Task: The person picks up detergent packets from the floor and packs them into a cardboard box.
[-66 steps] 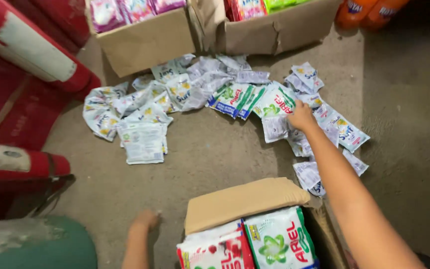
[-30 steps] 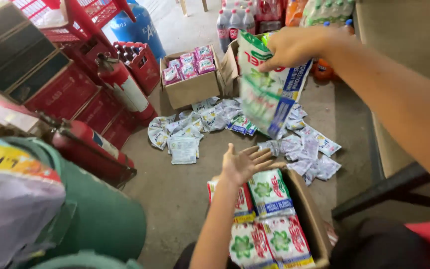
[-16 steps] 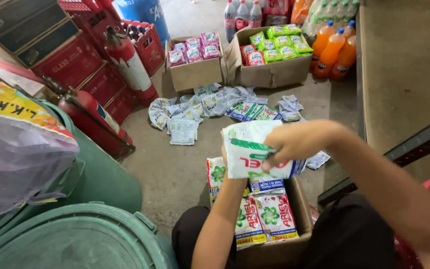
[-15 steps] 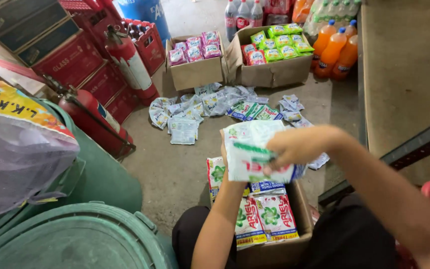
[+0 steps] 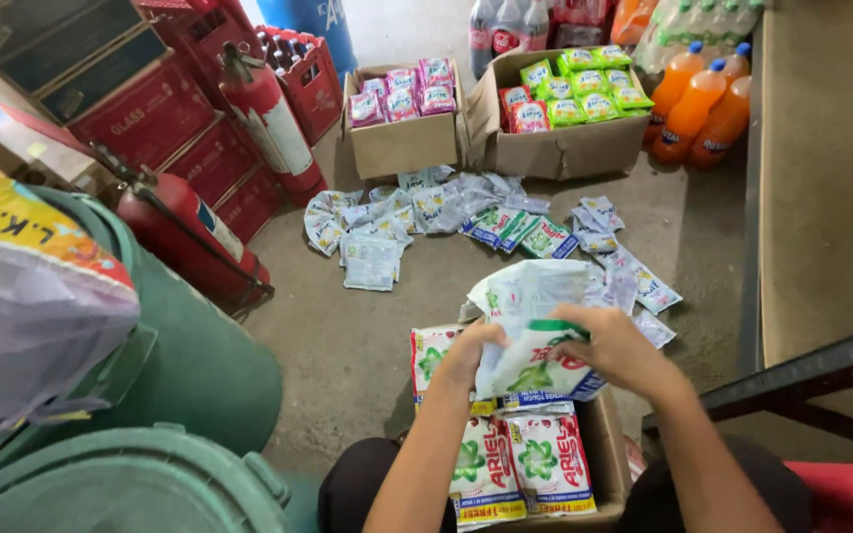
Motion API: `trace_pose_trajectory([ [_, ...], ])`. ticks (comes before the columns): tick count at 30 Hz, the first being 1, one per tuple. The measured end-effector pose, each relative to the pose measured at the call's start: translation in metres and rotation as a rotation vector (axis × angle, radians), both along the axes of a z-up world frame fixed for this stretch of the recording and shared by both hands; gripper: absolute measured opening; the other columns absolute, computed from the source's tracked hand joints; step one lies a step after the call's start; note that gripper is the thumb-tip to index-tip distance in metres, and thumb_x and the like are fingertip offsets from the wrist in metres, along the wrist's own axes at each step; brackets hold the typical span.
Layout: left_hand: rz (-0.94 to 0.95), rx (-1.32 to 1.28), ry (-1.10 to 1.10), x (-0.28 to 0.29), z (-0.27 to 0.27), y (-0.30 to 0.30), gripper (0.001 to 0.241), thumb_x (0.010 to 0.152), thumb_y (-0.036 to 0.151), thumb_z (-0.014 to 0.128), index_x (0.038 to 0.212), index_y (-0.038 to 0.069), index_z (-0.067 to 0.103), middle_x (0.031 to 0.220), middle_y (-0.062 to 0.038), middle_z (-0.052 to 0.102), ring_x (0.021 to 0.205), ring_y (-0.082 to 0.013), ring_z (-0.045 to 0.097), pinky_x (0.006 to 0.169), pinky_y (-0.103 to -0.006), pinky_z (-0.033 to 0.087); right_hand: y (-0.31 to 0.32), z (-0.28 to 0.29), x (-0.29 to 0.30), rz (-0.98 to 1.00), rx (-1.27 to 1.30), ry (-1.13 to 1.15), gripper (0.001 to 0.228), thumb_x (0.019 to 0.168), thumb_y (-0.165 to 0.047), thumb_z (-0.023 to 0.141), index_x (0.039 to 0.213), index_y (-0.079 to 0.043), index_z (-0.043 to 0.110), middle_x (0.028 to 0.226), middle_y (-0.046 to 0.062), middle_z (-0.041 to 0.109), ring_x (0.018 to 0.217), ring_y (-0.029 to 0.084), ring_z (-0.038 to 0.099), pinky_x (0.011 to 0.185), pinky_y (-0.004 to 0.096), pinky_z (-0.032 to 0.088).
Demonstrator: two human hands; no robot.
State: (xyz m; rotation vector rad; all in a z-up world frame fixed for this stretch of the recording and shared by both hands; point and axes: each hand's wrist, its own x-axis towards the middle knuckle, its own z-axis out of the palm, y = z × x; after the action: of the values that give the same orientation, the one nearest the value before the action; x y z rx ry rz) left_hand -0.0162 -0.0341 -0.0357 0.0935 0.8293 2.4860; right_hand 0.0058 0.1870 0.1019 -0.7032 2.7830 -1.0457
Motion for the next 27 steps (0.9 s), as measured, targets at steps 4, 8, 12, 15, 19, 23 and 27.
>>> trace_pose_trajectory([
  [4,0.006,-0.185,0.046,0.011,0.019,0.002,0.073,0.072,0.003,0.065,0.143,-0.002,0.052,0.131,-0.014,0.066,0.117,-0.0272,0.065,0.102,-0.0388,0.052,0.012,-0.015,0.004,0.002,-0.057,0.063,0.032,0.074,-0.008,0.08,0.106,-0.01,0.074,0.091,0.012,0.073,0.089,0.031,0.069,0.079,0.039,0.054],
  [8,0.048,-0.298,0.106,0.015,0.03,0.011,0.067,0.081,0.013,0.071,0.144,0.0,0.052,0.133,-0.012,0.065,0.12,-0.0236,0.062,0.103,-0.0368,0.05,0.022,-0.01,-0.006,0.036,-0.127,0.282,0.03,0.075,-0.008,0.079,0.105,-0.011,0.074,0.096,0.009,0.072,0.097,0.029,0.065,0.086,0.039,0.051],
  [12,0.152,-0.478,0.22,0.019,0.027,0.021,0.062,0.096,0.034,0.064,0.146,0.0,0.051,0.137,-0.009,0.062,0.123,-0.0189,0.059,0.105,-0.034,0.047,0.024,0.01,-0.001,0.016,-0.189,0.322,0.033,0.071,-0.009,0.08,0.104,-0.014,0.077,0.093,0.005,0.072,0.095,0.027,0.064,0.086,0.039,0.049],
  [15,0.211,-0.681,0.352,0.019,0.0,0.032,0.069,0.102,0.052,0.047,0.144,-0.003,0.053,0.136,-0.014,0.063,0.123,-0.0224,0.058,0.104,-0.0364,0.046,0.033,0.006,-0.005,0.001,-0.187,0.3,0.036,0.071,-0.008,0.081,0.106,-0.016,0.08,0.088,0.003,0.071,0.091,0.024,0.063,0.086,0.037,0.049],
  [19,0.255,-0.8,0.607,0.037,0.043,0.035,0.084,0.102,0.066,0.033,0.145,-0.004,0.048,0.146,-0.021,0.053,0.135,-0.0305,0.047,0.113,-0.0423,0.036,0.043,0.015,-0.003,-0.05,-0.227,0.235,0.044,0.07,-0.006,0.083,0.111,-0.018,0.08,0.084,0.002,0.07,0.086,0.02,0.062,0.082,0.034,0.051],
  [23,0.245,-1.028,0.976,0.044,0.068,0.029,0.086,0.102,0.07,0.027,0.148,0.001,0.049,0.16,-0.025,0.04,0.154,-0.0426,0.025,0.127,-0.0535,0.008,0.046,0.025,0.005,-0.113,-0.322,0.113,0.058,0.064,-0.004,0.086,0.12,-0.018,0.077,0.081,0.004,0.065,0.079,0.017,0.06,0.073,0.031,0.051],
  [27,0.265,-1.236,1.175,0.043,0.077,0.025,0.077,0.099,0.065,0.034,0.149,0.01,0.052,0.161,-0.024,0.04,0.156,-0.0463,0.021,0.128,-0.0624,-0.002,0.045,0.024,0.01,-0.133,-0.321,0.166,0.064,0.061,-0.01,0.089,0.123,-0.018,0.075,0.08,0.003,0.066,0.078,0.017,0.059,0.07,0.031,0.051],
])
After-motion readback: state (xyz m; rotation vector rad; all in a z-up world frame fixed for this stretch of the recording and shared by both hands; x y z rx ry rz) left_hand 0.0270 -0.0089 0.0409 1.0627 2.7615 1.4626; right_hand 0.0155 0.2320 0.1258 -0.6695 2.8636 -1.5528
